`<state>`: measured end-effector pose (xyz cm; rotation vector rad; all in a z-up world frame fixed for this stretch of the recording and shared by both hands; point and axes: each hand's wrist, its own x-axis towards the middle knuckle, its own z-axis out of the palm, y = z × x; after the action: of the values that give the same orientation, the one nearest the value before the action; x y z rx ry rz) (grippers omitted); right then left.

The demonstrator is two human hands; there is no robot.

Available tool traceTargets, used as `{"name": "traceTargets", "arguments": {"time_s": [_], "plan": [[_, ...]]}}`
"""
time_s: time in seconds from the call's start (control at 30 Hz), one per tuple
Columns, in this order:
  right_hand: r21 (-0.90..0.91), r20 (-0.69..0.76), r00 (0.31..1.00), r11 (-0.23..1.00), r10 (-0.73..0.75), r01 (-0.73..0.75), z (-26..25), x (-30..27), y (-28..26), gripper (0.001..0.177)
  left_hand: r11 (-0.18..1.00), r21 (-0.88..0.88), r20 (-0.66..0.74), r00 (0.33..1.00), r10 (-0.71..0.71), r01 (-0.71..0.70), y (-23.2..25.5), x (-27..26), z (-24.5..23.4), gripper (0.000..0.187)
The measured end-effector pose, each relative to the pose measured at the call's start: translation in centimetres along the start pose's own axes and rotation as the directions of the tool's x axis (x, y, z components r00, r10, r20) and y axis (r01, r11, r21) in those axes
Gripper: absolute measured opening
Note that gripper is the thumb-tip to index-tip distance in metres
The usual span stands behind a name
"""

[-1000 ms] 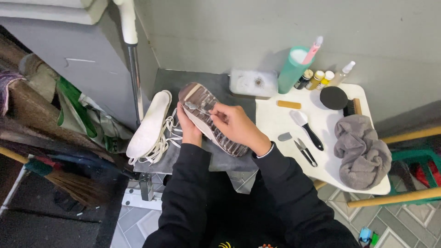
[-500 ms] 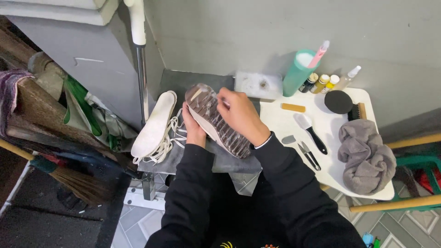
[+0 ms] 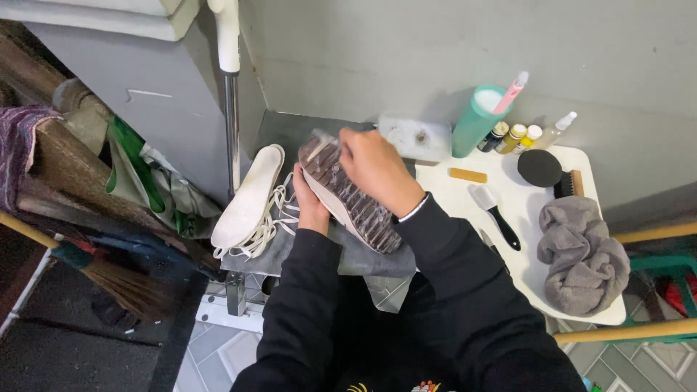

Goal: The person cleans the sole of a white sneaker using a small metal scraper to remove dirt from the treads. They repeatedly scrape the sole and then wipe the tool on a white paper towel on the table.

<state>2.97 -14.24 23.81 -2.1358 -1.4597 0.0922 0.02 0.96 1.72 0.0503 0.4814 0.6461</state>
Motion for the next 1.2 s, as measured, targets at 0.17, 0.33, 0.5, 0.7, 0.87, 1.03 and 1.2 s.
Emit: {"name": "traceTargets", "arguments": {"time_s": [0.17,0.33,0.5,0.7,0.87,1.03,1.2], "plan": [[0.145,0.078,0.996,0.989,-0.035,0.024,-0.5,-0.8,-1.4,0.01,1.0,-0.004,0.017,1.0,0.003,-0.003,0.0,-0.5,1.0,0.036],[0.256,0.03,0.999,0.966,-0.039,0.03,-1.4,-1.0,-1.1,0.01,1.0,0.008,0.03,1.0,-0.005,0.005,-0.1,-3.2,2.2,0.036],[0.035,-0.082,0.983,0.987,0.162,-0.159,-3.6,0.1,7.2,0.014,0.999,0.031,0.006,1.0,0.009,-0.009,-0.3,-3.2,1.5,0.042],[-0.342,-0.092,0.923,0.858,0.375,-0.382,-2.7,0.2,17.3,0.015,1.0,0.015,-0.026,1.0,0.0,0.0,-0.2,-3.8,2.4,0.044],[-0.459,-0.066,0.926,0.813,0.372,-0.359,-0.7,1.0,20.3,0.012,1.0,0.024,-0.024,1.0,0.02,-0.019,-0.4,-3.0,1.8,0.044],[-0.478,-0.023,0.911,0.796,0.411,-0.371,-0.8,1.3,20.4,0.018,1.0,0.031,-0.026,1.0,-0.001,0.002,-0.3,-1.8,0.5,0.045],[-0.453,-0.008,0.904,0.804,0.428,-0.385,-1.7,0.5,18.8,0.019,0.999,0.043,-0.032,0.999,-0.015,0.016,-0.3,-1.6,0.7,0.045]]}}
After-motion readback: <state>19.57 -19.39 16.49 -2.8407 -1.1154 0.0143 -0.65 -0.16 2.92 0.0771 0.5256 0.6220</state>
